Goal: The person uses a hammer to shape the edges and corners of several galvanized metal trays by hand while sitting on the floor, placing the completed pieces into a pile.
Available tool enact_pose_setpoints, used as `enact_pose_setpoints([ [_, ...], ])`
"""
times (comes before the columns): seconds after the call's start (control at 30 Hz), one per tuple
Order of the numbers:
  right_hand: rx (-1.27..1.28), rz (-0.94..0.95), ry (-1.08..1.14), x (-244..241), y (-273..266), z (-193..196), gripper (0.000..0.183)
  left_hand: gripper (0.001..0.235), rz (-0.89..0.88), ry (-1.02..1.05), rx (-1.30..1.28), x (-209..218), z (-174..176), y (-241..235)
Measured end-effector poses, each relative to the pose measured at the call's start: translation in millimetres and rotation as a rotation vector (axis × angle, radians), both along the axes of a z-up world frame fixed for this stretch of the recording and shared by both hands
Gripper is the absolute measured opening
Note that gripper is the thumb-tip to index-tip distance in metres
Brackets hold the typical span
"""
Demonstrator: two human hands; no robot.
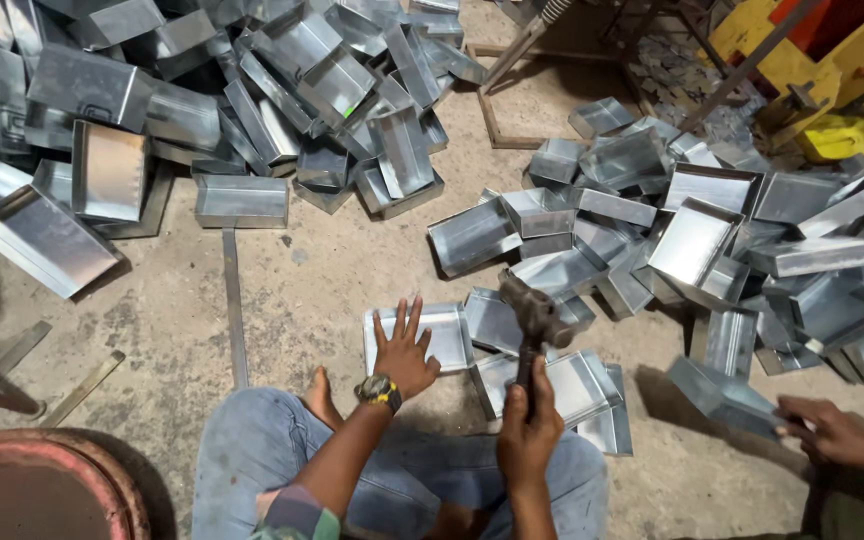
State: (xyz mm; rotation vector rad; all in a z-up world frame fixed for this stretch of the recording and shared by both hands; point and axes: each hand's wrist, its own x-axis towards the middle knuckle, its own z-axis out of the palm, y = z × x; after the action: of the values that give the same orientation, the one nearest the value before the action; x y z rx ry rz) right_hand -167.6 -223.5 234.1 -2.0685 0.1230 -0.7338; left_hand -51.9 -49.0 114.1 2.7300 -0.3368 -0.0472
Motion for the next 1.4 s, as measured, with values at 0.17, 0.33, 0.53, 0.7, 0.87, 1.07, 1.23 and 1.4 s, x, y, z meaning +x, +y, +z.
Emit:
enact_pose_setpoints([
  [0.17, -0.192, 0.070, 0.399, 22, 2, -41, 0.044, 0.064, 0.011, -0.157, -0.040, -34, -1, -6],
  [0.33, -0.037, 0.073, 0.219, 28, -37, -59, 0.048, 0.064, 0.064, -0.126, 0.041, 10, -10, -7],
  [0.53, 0.238, 0.029, 0.294, -16, -48, -35, 0.053, 0.035, 0.078, 0.054, 0.120, 83, -25, 18],
  [0.7, 0.503, 0.141, 0.020, -21, -36, 9, 0.061, 0.026, -0.033, -0.333, 0.220, 58, 21, 18],
  [0.87, 0.581, 0.254, -0.282, -24, -35, 56, 0.049, 0.054, -0.099, -0.155, 0.139, 14, 68, 18],
  [1.07, 0.465, 0.319, -0.244, 12, -9, 29, 0.025, 0.050, -0.078, -0.203, 0.146, 19, 72, 17],
  [1.23, 0.036, 0.167, 0.231, 16, -9, -18, 0.036, 0.052, -0.074, -0.166, 0.139, 16, 67, 15],
  [1.4, 0.657, 0.324, -0.042, -12, -17, 14, 0.043, 0.045, 0.067, -0.303, 0.209, 6, 56, 18],
])
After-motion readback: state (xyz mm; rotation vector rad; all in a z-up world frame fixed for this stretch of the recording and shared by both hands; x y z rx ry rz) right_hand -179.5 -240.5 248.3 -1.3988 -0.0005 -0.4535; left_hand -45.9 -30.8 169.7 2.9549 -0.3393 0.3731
